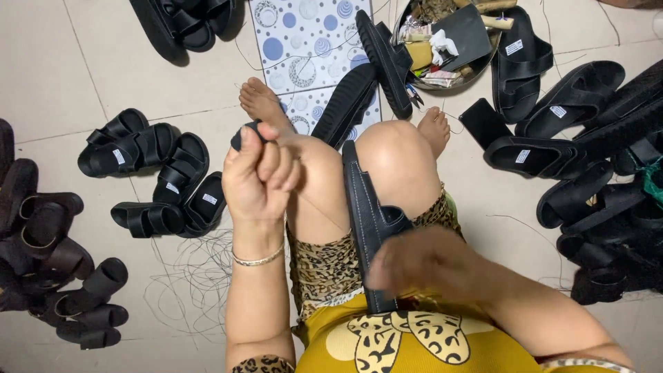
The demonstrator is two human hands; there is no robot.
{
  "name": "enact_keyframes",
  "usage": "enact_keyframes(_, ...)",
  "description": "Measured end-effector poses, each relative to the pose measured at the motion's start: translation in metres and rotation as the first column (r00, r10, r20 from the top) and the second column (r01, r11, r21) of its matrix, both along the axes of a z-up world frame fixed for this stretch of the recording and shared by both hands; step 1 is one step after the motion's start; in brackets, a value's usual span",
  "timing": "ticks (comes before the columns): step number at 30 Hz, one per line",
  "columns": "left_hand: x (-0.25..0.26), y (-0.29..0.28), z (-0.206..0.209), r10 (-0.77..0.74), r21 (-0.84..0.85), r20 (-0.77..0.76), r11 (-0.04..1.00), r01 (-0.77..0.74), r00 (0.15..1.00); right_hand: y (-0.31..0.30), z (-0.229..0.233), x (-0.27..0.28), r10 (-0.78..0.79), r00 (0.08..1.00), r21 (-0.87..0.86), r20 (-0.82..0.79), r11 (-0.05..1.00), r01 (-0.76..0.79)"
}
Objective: Hand-sewing the straps of sandals to the soles using a needle and thread.
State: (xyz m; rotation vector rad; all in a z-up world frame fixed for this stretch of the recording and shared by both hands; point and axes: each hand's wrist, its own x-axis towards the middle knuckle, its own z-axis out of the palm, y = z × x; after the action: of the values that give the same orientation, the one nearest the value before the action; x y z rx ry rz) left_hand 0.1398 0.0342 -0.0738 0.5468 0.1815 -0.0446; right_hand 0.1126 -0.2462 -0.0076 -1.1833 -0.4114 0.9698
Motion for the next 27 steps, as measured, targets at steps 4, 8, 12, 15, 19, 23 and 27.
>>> enact_keyframes(4, -0.013, 0.030, -0.027, 0.078, 0.115, -0.231, 0.992, -0.052, 0.970, -0.015, -0.042, -0.005, -0.304, 0.920, -0.188, -0.248, 0.947, 0.262)
enact_keyframes(8, -0.028, 0.084, -0.039, 0.238, 0.745, -0.467, 0.624, 0.234, 0.851, -0.052, -0.033, 0.018, -0.446, 0.895, -0.770, 0.003, 0.570, 0.286)
enact_keyframes(12, -0.057, 0.087, 0.002, 0.268, 0.879, -0.079, -0.436, 0.194, 0.960, -0.057, -0.012, 0.011, -0.183, 0.787, -0.556, 0.589, 0.615, 0.559)
enact_keyframes(15, -0.067, 0.030, 0.039, 0.303, 0.997, -0.003, 0.078, -0.022, 0.953, -0.040, 0.015, 0.001, 0.076, 0.898, -0.617, 0.434, 0.751, 0.235)
enact_keyframes(19, -0.079, -0.025, 0.049, -0.267, 0.908, -0.114, 0.364, 0.209, 0.957, -0.031, 0.008, -0.004, 0.440, 0.745, -0.704, 0.502, 0.708, 0.057)
enact_keyframes(23, -0.085, -0.035, 0.042, -0.520, 0.958, -0.202, 0.071, 0.278, 0.830, -0.028, -0.001, -0.003, 0.519, 0.650, -0.716, 0.555, 0.696, 0.055)
enact_keyframes(27, -0.083, -0.037, 0.046, -0.538, 0.891, -0.315, 0.117, 0.439, 0.782, -0.026, -0.003, -0.002, 0.558, 0.653, -0.749, 0.511, 0.662, 0.020)
